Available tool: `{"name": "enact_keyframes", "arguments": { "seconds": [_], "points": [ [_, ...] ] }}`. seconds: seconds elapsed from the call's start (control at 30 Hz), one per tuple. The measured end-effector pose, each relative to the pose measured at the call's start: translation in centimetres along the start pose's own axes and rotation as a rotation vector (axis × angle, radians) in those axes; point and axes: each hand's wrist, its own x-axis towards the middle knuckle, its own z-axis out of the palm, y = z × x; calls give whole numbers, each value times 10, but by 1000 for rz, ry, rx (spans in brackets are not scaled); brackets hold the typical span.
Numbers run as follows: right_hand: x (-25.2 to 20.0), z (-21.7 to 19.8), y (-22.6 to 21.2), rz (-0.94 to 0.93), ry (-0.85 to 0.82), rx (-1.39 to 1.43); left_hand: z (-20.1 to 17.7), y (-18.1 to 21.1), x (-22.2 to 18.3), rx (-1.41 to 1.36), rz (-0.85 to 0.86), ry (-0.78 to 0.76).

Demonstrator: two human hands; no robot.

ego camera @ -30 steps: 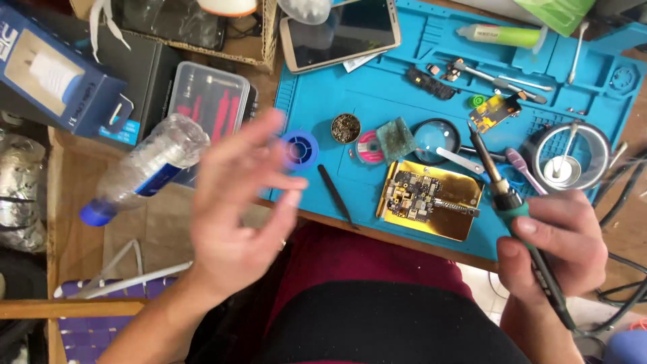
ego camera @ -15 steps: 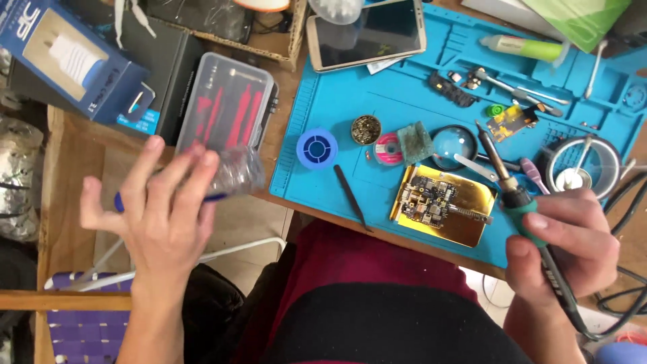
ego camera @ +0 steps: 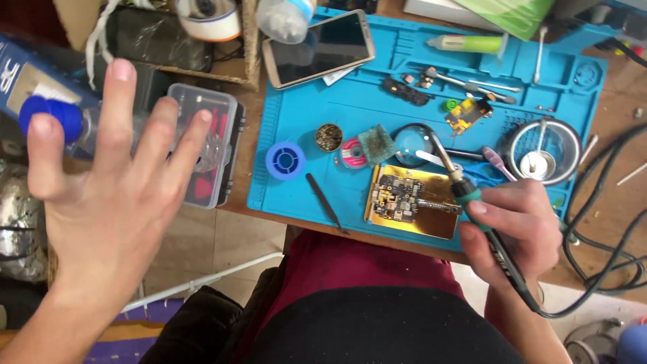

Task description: Soldering components on a circuit board, applying liquid from a syringe, and brushing the board.

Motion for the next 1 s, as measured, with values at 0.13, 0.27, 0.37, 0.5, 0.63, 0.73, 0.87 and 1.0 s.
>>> {"name": "enact_keyframes", "arguments": {
  "seconds": [0.13, 0.27, 0.37, 0.5, 0.63, 0.73, 0.87, 1.0],
  "points": [
    [1, 0, 0, -26, -44, -7, -26, -7, 11, -1415, -1, -83],
    [6, 1, -4, -46, -28, 1, -14, 23, -5, -531, -69, 279],
    [2, 4, -2, -9, -19, 21, -23, 44, -13, -1266, -250, 584],
    [-1, 5, -2, 20, -16, 29, -44, 42, -5, -2215, -417, 865],
    [-8, 8, 7, 6, 20, 47, -64, 50, -15, -2438, -619, 783],
    [-11, 10, 7, 40, 26, 66, -81, 45, -7, -2595, -632, 659],
    [-9, 12, 8, 38, 44, 80, -91, 46, 10, -2611, -595, 581],
    [-7, 10, 4, 41, 37, 90, -96, 48, 19, -2643, -522, 532]
  ]
}}
